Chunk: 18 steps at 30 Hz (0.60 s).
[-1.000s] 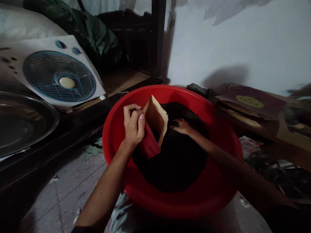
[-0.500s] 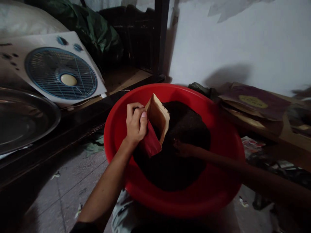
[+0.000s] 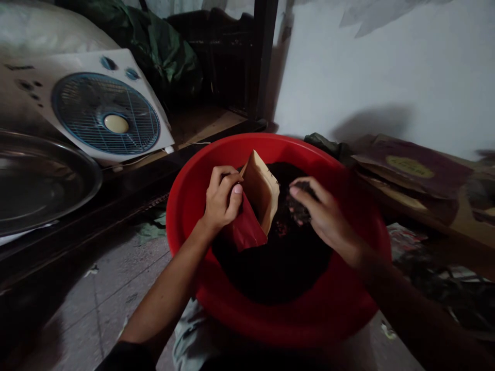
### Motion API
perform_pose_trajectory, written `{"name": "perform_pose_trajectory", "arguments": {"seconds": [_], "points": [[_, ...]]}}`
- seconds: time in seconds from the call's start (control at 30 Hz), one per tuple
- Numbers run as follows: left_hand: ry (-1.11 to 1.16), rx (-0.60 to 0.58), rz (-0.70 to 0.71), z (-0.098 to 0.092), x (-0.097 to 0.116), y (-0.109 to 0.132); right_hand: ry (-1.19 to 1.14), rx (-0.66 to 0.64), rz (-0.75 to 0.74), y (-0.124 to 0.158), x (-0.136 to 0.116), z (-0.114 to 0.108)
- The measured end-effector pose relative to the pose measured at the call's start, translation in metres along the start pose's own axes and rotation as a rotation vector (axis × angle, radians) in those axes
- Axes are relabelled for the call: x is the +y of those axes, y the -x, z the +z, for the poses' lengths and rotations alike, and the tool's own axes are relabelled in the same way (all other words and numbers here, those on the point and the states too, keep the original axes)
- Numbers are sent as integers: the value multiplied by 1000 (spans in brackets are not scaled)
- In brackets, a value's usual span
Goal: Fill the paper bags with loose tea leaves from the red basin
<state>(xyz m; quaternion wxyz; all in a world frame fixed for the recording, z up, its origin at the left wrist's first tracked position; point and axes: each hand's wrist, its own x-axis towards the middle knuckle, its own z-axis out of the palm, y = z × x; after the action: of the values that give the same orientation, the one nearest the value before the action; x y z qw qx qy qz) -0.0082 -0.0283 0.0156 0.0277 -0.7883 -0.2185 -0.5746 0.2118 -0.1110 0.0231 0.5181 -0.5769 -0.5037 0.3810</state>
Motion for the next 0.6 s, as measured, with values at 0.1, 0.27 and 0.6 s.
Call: {"name": "perform_pose_trajectory", "arguments": {"seconds": [0.1,0.27,0.6], "points": [[24,-56,26,0,2,0,-140,125,-228,-14,-33,13],[54,-142,47,1,3,0,-147,27,-418,-25,-58,35],[-14,-8,-52,2,-4,2,775,81,-278,-57,25,-13]]}}
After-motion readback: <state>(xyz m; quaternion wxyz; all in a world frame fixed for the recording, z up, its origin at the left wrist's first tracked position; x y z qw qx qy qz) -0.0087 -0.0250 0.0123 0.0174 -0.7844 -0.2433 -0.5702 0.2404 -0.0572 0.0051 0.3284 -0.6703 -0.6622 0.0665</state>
